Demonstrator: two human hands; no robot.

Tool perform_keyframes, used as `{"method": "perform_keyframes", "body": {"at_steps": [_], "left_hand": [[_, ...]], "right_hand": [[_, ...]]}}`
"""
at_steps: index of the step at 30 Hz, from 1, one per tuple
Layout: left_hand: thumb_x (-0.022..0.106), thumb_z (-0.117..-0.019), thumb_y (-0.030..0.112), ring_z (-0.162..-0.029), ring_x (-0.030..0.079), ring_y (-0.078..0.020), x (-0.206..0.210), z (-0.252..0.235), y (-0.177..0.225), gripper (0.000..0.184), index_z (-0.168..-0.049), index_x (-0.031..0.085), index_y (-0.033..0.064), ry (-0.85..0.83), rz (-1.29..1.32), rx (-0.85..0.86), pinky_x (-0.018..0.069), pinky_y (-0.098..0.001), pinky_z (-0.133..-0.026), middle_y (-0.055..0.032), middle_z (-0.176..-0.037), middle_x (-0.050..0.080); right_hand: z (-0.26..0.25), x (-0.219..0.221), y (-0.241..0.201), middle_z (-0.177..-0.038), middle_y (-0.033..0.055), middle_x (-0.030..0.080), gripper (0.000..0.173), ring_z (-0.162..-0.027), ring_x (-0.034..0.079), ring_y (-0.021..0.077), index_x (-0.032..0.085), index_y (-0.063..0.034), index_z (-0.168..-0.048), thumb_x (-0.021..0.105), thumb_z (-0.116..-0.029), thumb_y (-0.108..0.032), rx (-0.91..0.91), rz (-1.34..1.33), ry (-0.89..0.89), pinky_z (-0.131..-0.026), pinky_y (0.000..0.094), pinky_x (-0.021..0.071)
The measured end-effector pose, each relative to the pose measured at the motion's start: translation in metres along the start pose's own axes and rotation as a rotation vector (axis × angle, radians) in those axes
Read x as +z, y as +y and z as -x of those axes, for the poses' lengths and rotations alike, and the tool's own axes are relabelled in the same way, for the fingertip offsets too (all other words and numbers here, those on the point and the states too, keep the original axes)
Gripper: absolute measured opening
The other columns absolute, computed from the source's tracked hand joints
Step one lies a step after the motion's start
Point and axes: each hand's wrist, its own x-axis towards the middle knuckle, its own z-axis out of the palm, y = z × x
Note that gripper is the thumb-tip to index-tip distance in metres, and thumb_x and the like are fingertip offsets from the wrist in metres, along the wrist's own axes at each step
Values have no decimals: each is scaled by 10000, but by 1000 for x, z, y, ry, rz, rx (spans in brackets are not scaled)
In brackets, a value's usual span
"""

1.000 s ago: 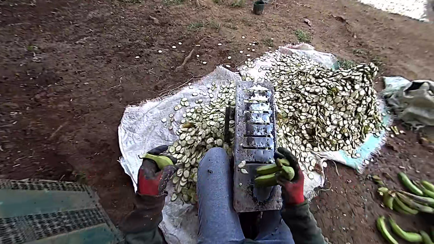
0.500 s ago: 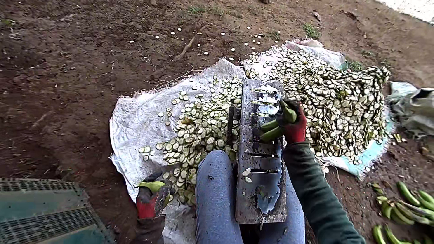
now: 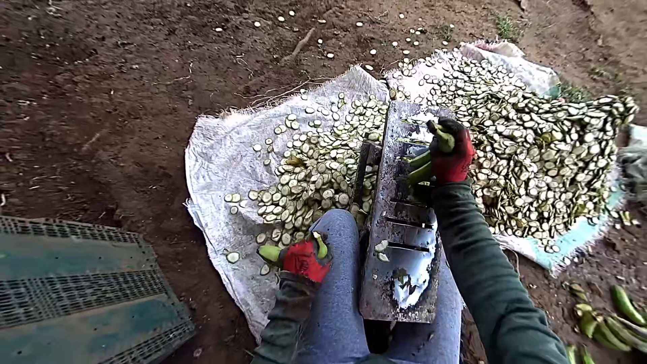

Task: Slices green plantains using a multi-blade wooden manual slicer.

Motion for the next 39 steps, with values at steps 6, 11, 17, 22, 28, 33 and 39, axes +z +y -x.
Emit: {"method": "perform_keyframes", "body": {"at_steps": [6,11,17,22,28,33,39], "left_hand": [[707,-919,413,-1287,550,-472,-18,-16,-174,721,-1449,490,-25,350,154,-556,398,-631,-1094,-319,-1360,578],[680,-946,391,-1426,457,-331,-40,28,-215,757,-1472,428,-92,350,210,-838,311,-394,-1202,-268,-1481,505],[644,-955,125,-848,653,-257,27,24,-171,459,-1369,539,-44,492,695,-481,560,-448,-751,-250,-1137,654],[622,-964,92,-699,626,-167,35,10,-151,454,-1394,523,-13,428,809,-425,553,-366,-633,-190,-1059,668],[627,-947,95,-689,633,-186,39,1,-163,461,-1381,527,-27,405,800,-435,556,-385,-625,-207,-1056,663],[625,-939,51,-674,628,-169,50,-10,-150,445,-1367,531,-27,404,861,-404,556,-360,-602,-186,-1035,658],[629,-940,45,-645,614,-132,42,6,-136,443,-1364,528,-30,421,906,-393,547,-317,-582,-155,-985,658]], "right_hand": [[151,-85,-42,-1186,142,718,385,-1123,683,212,694,-4,-1210,748,-865,-165,68,-198,-77,-993,401,572],[167,-81,-48,-1210,59,712,373,-1193,649,140,660,-139,-1257,729,-920,-284,-34,-221,-86,-1044,332,536],[-29,23,21,-1251,233,671,454,-1126,671,386,676,-31,-1287,702,-836,-80,-26,96,-77,-919,541,560],[46,-17,-9,-1254,180,678,465,-1142,668,315,662,-42,-1284,741,-832,-123,-83,-23,-122,-939,499,578],[206,-79,-64,-1267,19,677,490,-1265,614,181,584,-242,-1306,697,-904,-498,-184,-264,-215,-1126,426,477],[47,7,10,-1075,137,755,383,-1047,705,298,733,-52,-1128,744,-822,-281,-255,-19,-89,-1038,552,475],[18,19,3,-1239,159,696,472,-1173,648,362,673,-58,-1269,760,-821,-176,-44,115,-145,-1019,599,489]]}}
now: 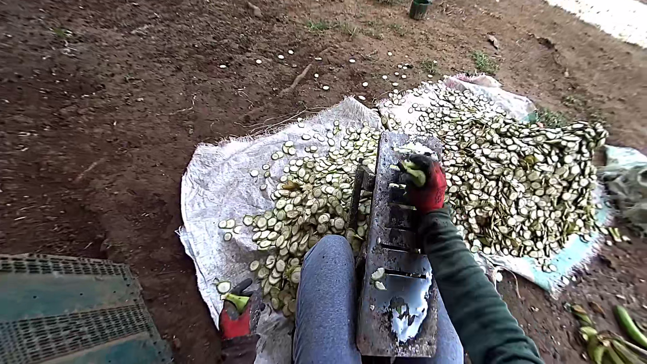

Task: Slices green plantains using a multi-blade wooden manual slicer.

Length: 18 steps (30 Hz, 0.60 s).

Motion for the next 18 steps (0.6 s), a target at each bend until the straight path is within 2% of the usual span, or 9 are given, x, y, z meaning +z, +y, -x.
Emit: {"method": "perform_keyframes", "body": {"at_steps": [2,4,6,7,9,12,14,16,18], "left_hand": [[631,-928,42,-617,603,-135,-5,-3,-8,451,-1361,529,-31,-7,-11,-16,535,-320,-563,-159,-969,661],[621,-938,48,-615,600,-147,-10,-6,-17,446,-1366,525,-34,-13,-33,-34,537,-334,-567,-163,-973,659],[603,-941,52,-627,599,-159,-12,-9,-23,451,-1374,516,-38,-21,-40,-33,537,-351,-582,-171,-986,657],[609,-930,58,-621,608,-156,-10,-11,-26,454,-1368,526,-33,-12,-44,-32,544,-349,-574,-167,-981,664],[625,-938,56,-647,607,-163,-5,-11,-24,445,-1366,533,-30,-12,-57,-43,542,-355,-593,-177,-1006,664],[637,-947,70,-661,618,-190,3,-10,-16,440,-1365,538,-23,-23,-47,-44,550,-389,-612,-196,-1029,671],[634,-939,79,-624,602,-158,5,-5,-8,448,-1365,535,-18,-13,-13,-33,538,-351,-577,-165,-984,667],[634,-934,85,-604,592,-134,1,0,-5,451,-1362,535,-20,1,15,-19,532,-326,-558,-143,-953,659],[639,-917,92,-595,601,-135,-9,1,-11,473,-1363,533,-27,3,19,-7,539,-325,-548,-148,-947,665]], "right_hand": [[81,-23,-24,-1198,147,719,463,-1172,655,331,701,-57,-1218,750,-820,-290,-53,-87,44,-1046,574,485],[170,-52,-59,-1189,61,728,458,-1212,645,220,673,-160,-1216,710,-891,-481,-80,-208,37,-1130,483,447],[217,-69,-82,-1233,-15,691,446,-1272,604,142,592,-235,-1248,634,-932,-546,-148,-254,-12,-1196,448,381],[217,-69,-81,-1237,-24,692,445,-1283,598,133,589,-242,-1253,624,-930,-546,-177,-262,-18,-1216,465,348],[179,-56,-63,-1217,-9,720,445,-1280,609,144,631,-220,-1243,627,-929,-535,-211,-244,-25,-1237,519,294],[92,-23,-22,-1107,76,768,393,-1176,680,243,753,-125,-1102,690,-858,-426,-246,-142,-9,-1170,598,337],[58,-12,-8,-1136,100,755,378,-1194,664,296,764,-82,-1090,734,-794,-316,-197,-99,-34,-1172,612,327],[52,-16,-13,-1273,116,706,499,-1300,596,321,730,-71,-1205,780,-772,-314,-64,-101,-106,-1195,601,313],[64,-37,-34,-1476,120,572,802,-1440,453,329,580,-90,-1430,834,-757,-445,84,-106,-190,-1209,593,305]]}}
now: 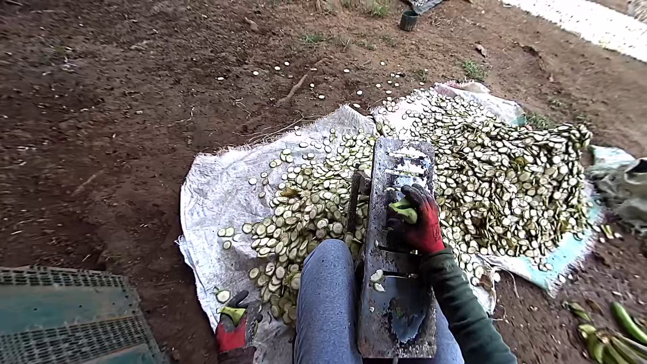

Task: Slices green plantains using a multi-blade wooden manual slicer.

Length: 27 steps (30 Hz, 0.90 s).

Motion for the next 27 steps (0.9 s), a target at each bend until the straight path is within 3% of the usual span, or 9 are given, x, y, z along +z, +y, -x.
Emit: {"method": "perform_keyframes", "body": {"at_steps": [3,6,8,12,16,20,23,25,27], "left_hand": [[633,-928,93,-626,592,-140,-9,2,-4,508,-1401,495,-27,4,-19,-12,535,-336,-577,-164,-982,651],[649,-934,110,-618,612,-177,-14,0,-13,482,-1385,531,-13,39,-43,-8,544,-380,-574,-181,-974,672],[645,-928,108,-621,618,-184,-13,-1,-10,482,-1382,536,-9,40,-18,-2,542,-382,-566,-182,-982,672],[641,-916,80,-630,613,-158,-4,2,-11,499,-1390,520,-18,-7,-20,13,541,-351,-571,-170,-993,673],[617,-936,73,-643,615,-155,8,-1,-17,482,-1393,503,-30,-51,-30,-24,544,-349,-590,-170,-992,663],[632,-954,65,-677,614,-163,21,3,-4,469,-1398,503,-17,-41,-42,-82,546,-351,-616,-175,-1015,655],[639,-939,81,-666,610,-136,20,10,4,486,-1396,502,-15,-37,3,-38,546,-325,-605,-147,-991,651],[649,-919,94,-626,610,-126,16,12,2,495,-1383,514,-13,-27,26,-3,546,-312,-571,-131,-949,659],[653,-921,86,-637,619,-141,10,10,-2,494,-1385,517,-14,-31,25,-4,551,-331,-581,-143,-963,667]], "right_hand": [[6,-10,-33,-1524,206,497,964,-1438,434,391,506,-40,-1478,872,-711,-495,15,26,44,-1173,613,353],[-20,12,-44,-1372,248,599,538,-1281,566,454,682,-81,-1295,816,-812,-274,78,267,-40,-1020,631,480],[-20,20,-41,-1210,291,661,341,-1144,642,475,726,-15,-1172,762,-855,-137,79,331,-29,-925,617,534],[93,0,-66,-1114,234,726,266,-1043,710,419,769,-23,-1032,719,-803,-150,-32,257,41,-871,531,595],[172,-2,-72,-1070,123,727,226,-1144,672,230,697,-117,-999,645,-898,-312,-113,158,161,-1029,326,518],[29,20,-23,-966,223,732,181,-947,721,352,724,25,-891,734,-827,-143,-57,115,318,-841,447,593],[-83,29,18,-1142,297,668,305,-1072,663,448,688,71,-1094,730,-889,-150,83,130,215,-923,565,538],[-114,26,24,-1221,309,623,376,-1135,633,442,657,65,-1167,738,-901,-188,160,116,167,-970,554,519],[-88,18,12,-1200,262,630,327,-1128,626,402,682,25,-1108,767,-880,-192,169,75,169,-962,538,520]]}}
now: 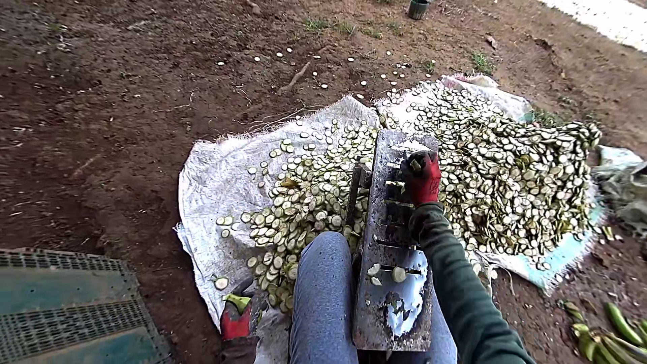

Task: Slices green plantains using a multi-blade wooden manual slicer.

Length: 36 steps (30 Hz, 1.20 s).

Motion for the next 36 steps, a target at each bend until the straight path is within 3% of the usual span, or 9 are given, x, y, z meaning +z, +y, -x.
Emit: {"method": "perform_keyframes", "body": {"at_steps": [4,8,12,16,21,26,31,34,36], "left_hand": [[652,-892,82,-596,604,-101,-9,-1,-8,503,-1368,529,-21,-26,-31,32,536,-284,-540,-108,-930,659],[678,-867,190,-754,687,-189,2,22,33,457,-1258,634,-43,-82,-238,382,579,-396,-707,-182,-987,722],[654,-840,389,-1008,732,-221,65,75,112,413,-1149,753,133,-301,-525,1030,561,-463,-890,-71,-1127,761],[849,-743,291,-1181,636,-455,124,122,164,632,-1273,686,-12,-772,-799,939,489,-591,-987,-266,-1318,644],[833,-687,279,-1056,696,-432,133,102,166,620,-1214,711,-24,-394,-716,1030,535,-578,-885,-238,-1240,694],[636,-818,366,-1020,721,-335,111,43,140,477,-1189,734,82,-137,-590,1026,524,-566,-898,-127,-1181,739],[625,-823,353,-1047,717,-287,103,33,131,459,-1150,734,49,-108,-471,977,521,-531,-936,-123,-1130,751],[619,-823,364,-1019,723,-246,91,42,124,452,-1135,738,61,-53,-461,971,534,-481,-921,-107,-1099,758],[623,-821,371,-1016,721,-246,81,45,117,459,-1138,739,60,-32,-456,943,530,-485,-925,-106,-1098,758]], "right_hand": [[172,-54,-9,-996,209,726,265,-969,710,329,739,9,-900,788,-786,-225,-58,7,138,-864,455,585],[270,-72,-17,-1059,32,692,175,-1159,626,74,646,-158,-943,741,-898,-298,-112,-129,129,-1050,225,485],[134,-23,-3,-951,195,731,202,-978,698,348,716,-18,-853,736,-829,-218,-220,-12,125,-911,472,551],[19,9,12,-1214,339,631,426,-1188,587,518,697,78,-1090,767,-848,-265,-66,147,-36,-1034,636,443],[102,-34,-1,-1033,191,695,292,-1027,659,351,722,-26,-923,813,-809,-278,-46,-59,-12,-923,527,533],[255,-64,-22,-975,113,713,289,-1027,655,218,787,-108,-988,609,-967,-335,-36,10,99,-994,362,491],[103,-17,7,-1169,178,731,322,-1179,636,437,783,-80,-1130,610,-926,-259,-212,162,25,-1050,664,403],[-1,12,16,-1454,183,587,442,-1412,479,409,629,-82,-1396,586,-969,-187,-61,193,-170,-1204,640,248],[-23,15,6,-1431,240,581,435,-1357,531,421,593,-66,-1424,567,-1002,-167,65,172,-224,-1148,613,365]]}}
